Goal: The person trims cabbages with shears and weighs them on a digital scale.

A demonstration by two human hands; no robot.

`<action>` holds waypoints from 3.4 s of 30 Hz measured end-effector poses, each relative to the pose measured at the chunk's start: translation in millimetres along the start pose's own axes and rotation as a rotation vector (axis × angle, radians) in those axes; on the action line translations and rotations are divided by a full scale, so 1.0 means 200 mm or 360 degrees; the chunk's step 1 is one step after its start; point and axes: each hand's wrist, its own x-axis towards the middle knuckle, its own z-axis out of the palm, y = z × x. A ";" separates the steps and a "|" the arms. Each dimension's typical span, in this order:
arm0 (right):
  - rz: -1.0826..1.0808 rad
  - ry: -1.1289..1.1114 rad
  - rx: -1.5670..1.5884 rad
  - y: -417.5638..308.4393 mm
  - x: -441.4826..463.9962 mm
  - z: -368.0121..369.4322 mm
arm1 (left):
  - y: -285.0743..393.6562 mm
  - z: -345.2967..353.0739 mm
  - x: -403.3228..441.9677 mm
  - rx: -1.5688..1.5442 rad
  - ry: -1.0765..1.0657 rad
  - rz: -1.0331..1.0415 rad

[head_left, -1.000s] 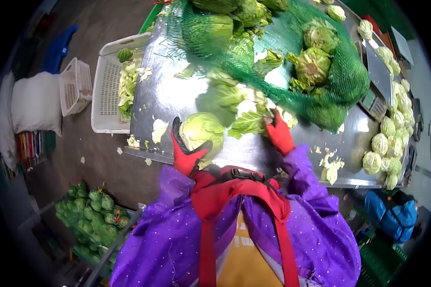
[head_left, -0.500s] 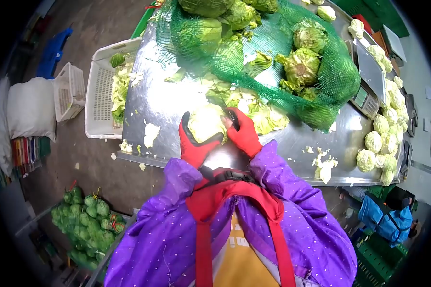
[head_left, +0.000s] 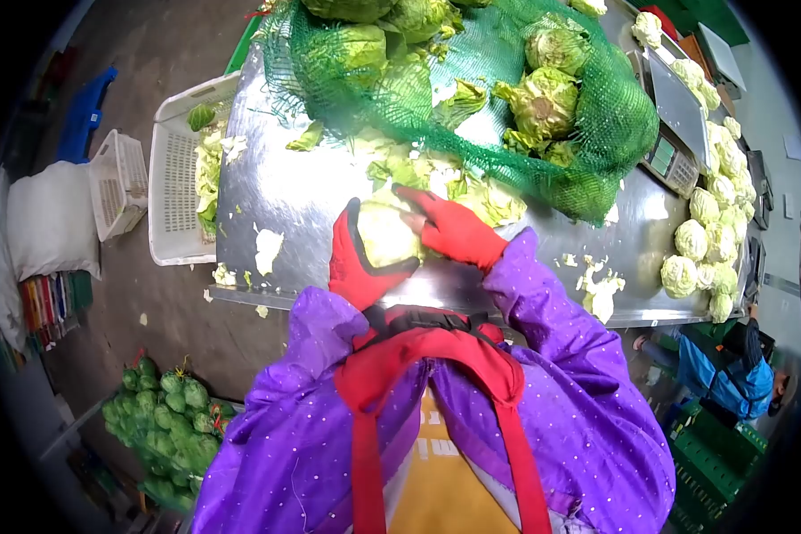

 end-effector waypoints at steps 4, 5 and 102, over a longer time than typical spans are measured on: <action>0.0089 0.0533 0.0311 0.43 0.21 0.07 | -0.13 0.01 -0.03 0.0088 -0.0167 0.0323; 0.0094 0.0453 0.0341 0.41 0.21 0.01 | -0.12 -0.02 -0.01 0.0022 -0.0191 0.0338; 0.0126 0.0520 0.0529 0.43 0.01 -0.01 | -0.10 0.15 0.06 -0.0696 -0.0154 -0.0051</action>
